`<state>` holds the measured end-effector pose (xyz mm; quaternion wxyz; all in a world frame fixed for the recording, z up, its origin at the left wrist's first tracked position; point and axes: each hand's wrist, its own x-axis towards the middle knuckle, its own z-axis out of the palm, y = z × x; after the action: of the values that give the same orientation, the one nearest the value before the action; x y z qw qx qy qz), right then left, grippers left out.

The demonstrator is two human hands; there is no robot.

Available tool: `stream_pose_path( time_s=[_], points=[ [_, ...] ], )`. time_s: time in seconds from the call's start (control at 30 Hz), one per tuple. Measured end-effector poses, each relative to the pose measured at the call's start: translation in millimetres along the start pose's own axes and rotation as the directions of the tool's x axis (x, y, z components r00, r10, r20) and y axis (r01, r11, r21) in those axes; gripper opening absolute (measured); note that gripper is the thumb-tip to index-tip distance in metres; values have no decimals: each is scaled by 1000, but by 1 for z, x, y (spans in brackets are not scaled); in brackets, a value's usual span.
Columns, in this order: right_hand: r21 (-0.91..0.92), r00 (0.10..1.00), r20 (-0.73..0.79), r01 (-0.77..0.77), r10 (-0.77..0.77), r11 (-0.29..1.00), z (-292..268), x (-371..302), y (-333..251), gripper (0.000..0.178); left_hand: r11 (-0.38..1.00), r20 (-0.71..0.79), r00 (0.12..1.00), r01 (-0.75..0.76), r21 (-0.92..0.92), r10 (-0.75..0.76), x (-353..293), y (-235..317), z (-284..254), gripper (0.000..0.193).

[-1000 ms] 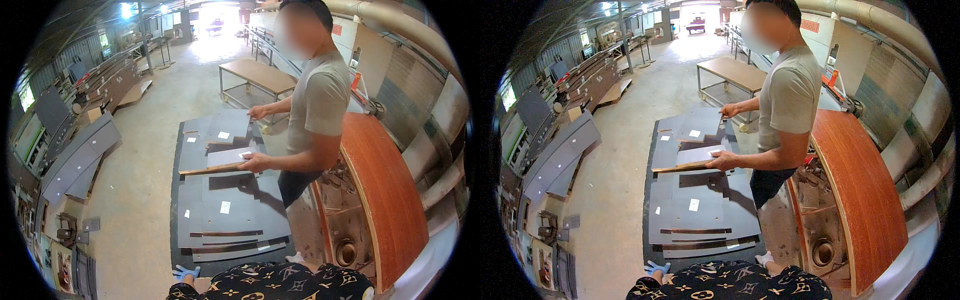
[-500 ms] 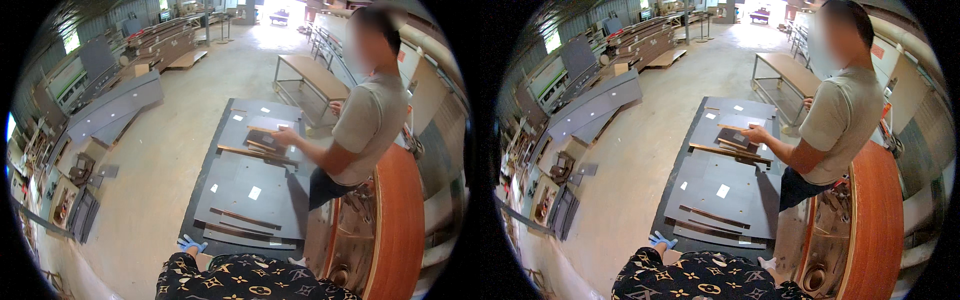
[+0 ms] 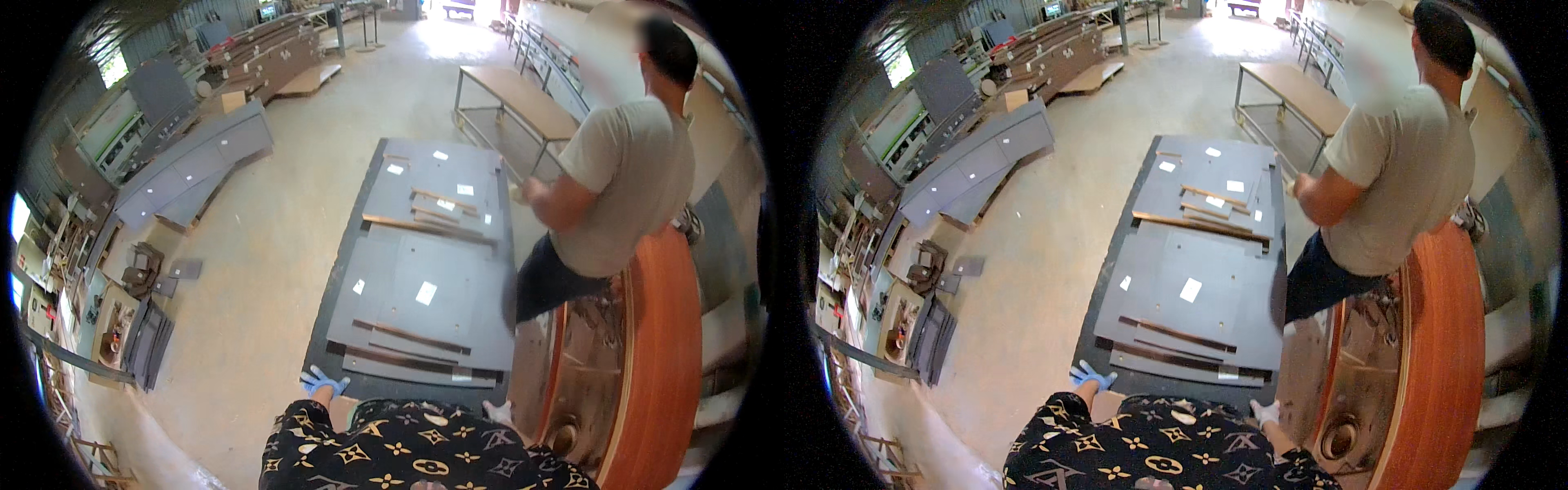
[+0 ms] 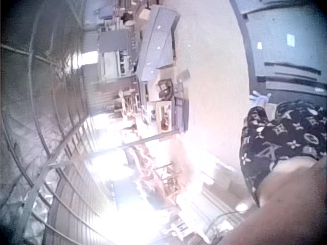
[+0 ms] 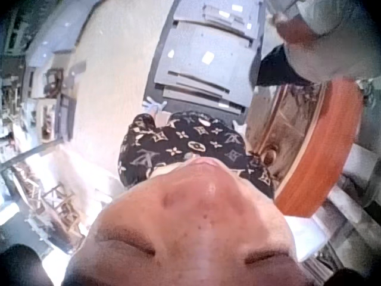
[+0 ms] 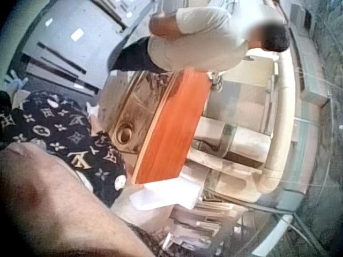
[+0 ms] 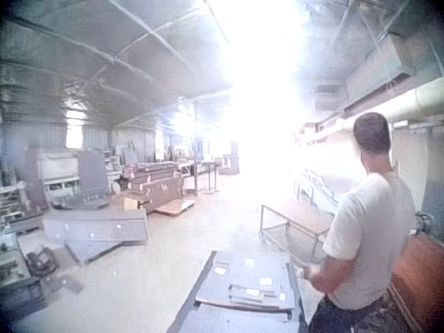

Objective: The person walks through a workshop and picks up a stack of flat wooden panels. They carry the panels to a machine and place them onto the machine's surface one by one, arranging them in a row.

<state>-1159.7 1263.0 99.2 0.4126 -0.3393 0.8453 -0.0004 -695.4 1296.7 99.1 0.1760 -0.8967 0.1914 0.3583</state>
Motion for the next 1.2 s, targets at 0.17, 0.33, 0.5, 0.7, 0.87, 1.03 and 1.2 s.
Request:
stream_pose_path(
  time_s=[0.17,0.33,0.5,0.7,0.87,1.03,1.2],
  points=[
    [194,994,-73,93,-80,977,40,76,65,72,1000,14,1000,-23,-4,23,3,4,7,119],
    [22,997,-81,-13,15,1000,31,47,36,84,1000,40,999,-14,-11,14,10,3,6,120],
    [-19,995,-2,-104,104,994,18,17,12,99,1000,16,1000,-11,-4,12,19,3,9,123],
    [-34,993,-1,-122,122,992,21,14,8,103,1000,46,999,11,-25,-10,35,4,6,128],
    [-85,982,-36,-188,185,979,31,5,-2,97,995,-13,998,-54,-83,53,65,0,11,130],
    [-43,990,-24,-140,139,989,60,12,2,95,972,-116,973,-211,-107,198,99,-11,14,122],
    [37,996,27,-90,89,995,112,41,48,96,830,-290,823,-540,-136,488,103,-49,35,97]
  ],
)
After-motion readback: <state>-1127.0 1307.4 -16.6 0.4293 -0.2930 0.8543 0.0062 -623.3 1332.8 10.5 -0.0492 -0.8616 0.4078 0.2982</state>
